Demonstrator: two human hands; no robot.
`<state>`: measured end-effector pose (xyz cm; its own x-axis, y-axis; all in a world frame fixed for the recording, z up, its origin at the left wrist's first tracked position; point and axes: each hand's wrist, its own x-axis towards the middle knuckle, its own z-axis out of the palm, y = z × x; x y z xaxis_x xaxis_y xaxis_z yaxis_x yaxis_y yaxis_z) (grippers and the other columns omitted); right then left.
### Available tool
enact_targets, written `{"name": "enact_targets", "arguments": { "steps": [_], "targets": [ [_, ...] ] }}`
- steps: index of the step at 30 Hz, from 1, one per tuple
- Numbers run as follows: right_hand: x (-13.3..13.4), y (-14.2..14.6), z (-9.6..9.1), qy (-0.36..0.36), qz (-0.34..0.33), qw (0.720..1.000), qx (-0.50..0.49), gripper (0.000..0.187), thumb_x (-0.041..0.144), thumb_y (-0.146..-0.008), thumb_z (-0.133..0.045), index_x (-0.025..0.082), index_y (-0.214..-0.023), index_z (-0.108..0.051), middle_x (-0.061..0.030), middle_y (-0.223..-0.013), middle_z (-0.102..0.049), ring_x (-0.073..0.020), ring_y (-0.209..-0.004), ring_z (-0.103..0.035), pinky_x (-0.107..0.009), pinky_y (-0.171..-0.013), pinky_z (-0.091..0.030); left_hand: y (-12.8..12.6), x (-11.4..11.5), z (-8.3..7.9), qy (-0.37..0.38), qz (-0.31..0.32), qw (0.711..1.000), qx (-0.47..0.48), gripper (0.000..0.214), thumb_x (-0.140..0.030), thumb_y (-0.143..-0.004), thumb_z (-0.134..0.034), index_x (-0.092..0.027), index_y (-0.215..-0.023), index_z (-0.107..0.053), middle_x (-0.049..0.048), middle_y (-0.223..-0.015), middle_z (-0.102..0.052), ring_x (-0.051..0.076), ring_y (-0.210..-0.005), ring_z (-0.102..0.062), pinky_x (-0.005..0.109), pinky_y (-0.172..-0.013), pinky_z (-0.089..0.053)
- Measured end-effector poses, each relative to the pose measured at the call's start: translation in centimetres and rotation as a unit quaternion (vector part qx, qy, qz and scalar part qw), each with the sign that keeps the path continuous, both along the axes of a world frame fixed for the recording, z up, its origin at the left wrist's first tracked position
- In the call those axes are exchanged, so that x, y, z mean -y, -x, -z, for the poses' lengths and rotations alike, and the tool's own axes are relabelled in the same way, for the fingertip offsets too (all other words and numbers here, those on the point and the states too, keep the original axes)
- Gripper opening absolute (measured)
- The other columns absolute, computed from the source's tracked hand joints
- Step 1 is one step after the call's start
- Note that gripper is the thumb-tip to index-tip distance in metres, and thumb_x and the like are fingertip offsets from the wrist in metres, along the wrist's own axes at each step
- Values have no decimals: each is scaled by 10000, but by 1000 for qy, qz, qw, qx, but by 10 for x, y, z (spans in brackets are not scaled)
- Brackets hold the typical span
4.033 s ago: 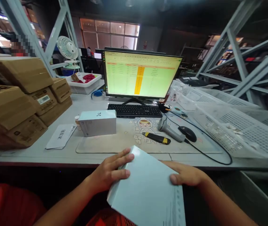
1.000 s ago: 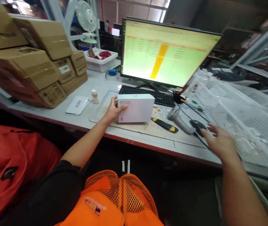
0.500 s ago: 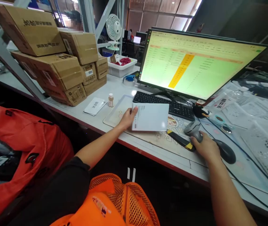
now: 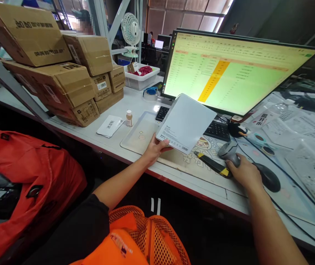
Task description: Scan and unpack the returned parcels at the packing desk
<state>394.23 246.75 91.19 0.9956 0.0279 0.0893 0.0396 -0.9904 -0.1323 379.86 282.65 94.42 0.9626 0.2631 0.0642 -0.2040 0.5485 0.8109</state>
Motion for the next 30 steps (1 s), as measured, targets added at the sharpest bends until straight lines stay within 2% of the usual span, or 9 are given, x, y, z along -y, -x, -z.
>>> {"name": "enact_targets", "arguments": {
  "steps": [6, 9, 11, 14, 17, 19, 21, 25, 30],
  "targets": [
    [7, -1, -16, -60, -21, 997, -39, 812, 627, -890, -490, 104, -1510, -536, -234, -1298, -686, -410, -1150, -670, -526, -1029, -508, 1, -10, 0, -38, -24, 999, 1, 716, -521, -631, -959, -199, -1146, -577, 77, -1179, -699, 255, -1071, -692, 436, -911, -617],
    [30, -5, -25, -126, -22, 991, 35, 792, 627, -849, -496, 133, -1464, -562, -187, -1229, -719, -365, -1123, -686, -488, -1068, -497, -1, -28, 2, -100, -47, 993, 28, 685, -563, -644, -935, -192, -1094, -575, 57, -1061, -702, 231, -992, -694, 358, -834, -607],
    [52, -10, -27, -138, -19, 984, 108, 762, 628, -837, -468, 139, -1408, -592, -198, -1261, -706, -372, -1191, -664, -483, -1101, -481, -2, -43, 0, -180, -56, 981, 55, 660, -552, -668, -919, -190, -1094, -567, 55, -1031, -699, 223, -975, -690, 327, -820, -590],
    [87, -21, -21, -131, -28, 977, 165, 675, 641, -830, -440, 175, -1274, -641, -226, -1320, -674, -403, -1305, -605, -496, -1172, -433, -3, -59, -10, -349, -29, 933, 80, 651, -444, -726, -887, -201, -1227, -549, 70, -1132, -697, 237, -1057, -685, 336, -887, -578],
    [110, -30, -7, -161, -28, 977, 136, 612, 681, -762, -501, 238, -1153, -656, -207, -1291, -693, -425, -1303, -607, -529, -1181, -433, -4, -60, -23, -525, 31, 847, 80, 682, -357, -740, -861, -215, -1320, -532, 73, -1182, -695, 246, -1064, -682, 362, -928, -564],
    [117, -33, 3, -197, -18, 973, 117, 629, 710, -709, -537, 248, -1116, -665, -189, -1289, -702, -434, -1282, -622, -570, -1165, -446, -5, -56, -28, -588, 55, 803, 75, 690, -360, -741, -850, -222, -1338, -532, 76, -1200, -695, 250, -1035, -684, 377, -933, -558],
    [119, -33, 12, -225, -14, 966, 126, 663, 737, -688, -544, 236, -1102, -680, -177, -1290, -706, -434, -1256, -639, -601, -1148, -456, -7, -53, -28, -601, 64, 795, 59, 728, -380, -758, -828, -233, -1392, -502, 91, -1256, -687, 260, -1044, -688, 398, -950, -553],
    [122, -28, 24, -257, -22, 951, 169, 684, 752, -705, -561, 229, -1120, -704, -156, -1244, -731, -413, -1204, -673, -593, -1124, -489, -11, -57, -14, -588, 73, 805, 6, 878, -414, -774, -817, -222, -1521, -395, 146, -1355, -664, 310, -1191, -670, 448, -1035, -534],
    [126, -25, 36, -273, -49, 942, 191, 620, 692, -733, -577, 237, -1130, -717, -123, -1236, -738, -374, -1204, -680, -548, -1136, -501, -12, -64, 4, -580, 94, 809, -28, 797, -429, -803, -805, -218, -1494, -467, 155, -1384, -679, 332, -1245, -660, 499, -1108, -506]
  ]
}}
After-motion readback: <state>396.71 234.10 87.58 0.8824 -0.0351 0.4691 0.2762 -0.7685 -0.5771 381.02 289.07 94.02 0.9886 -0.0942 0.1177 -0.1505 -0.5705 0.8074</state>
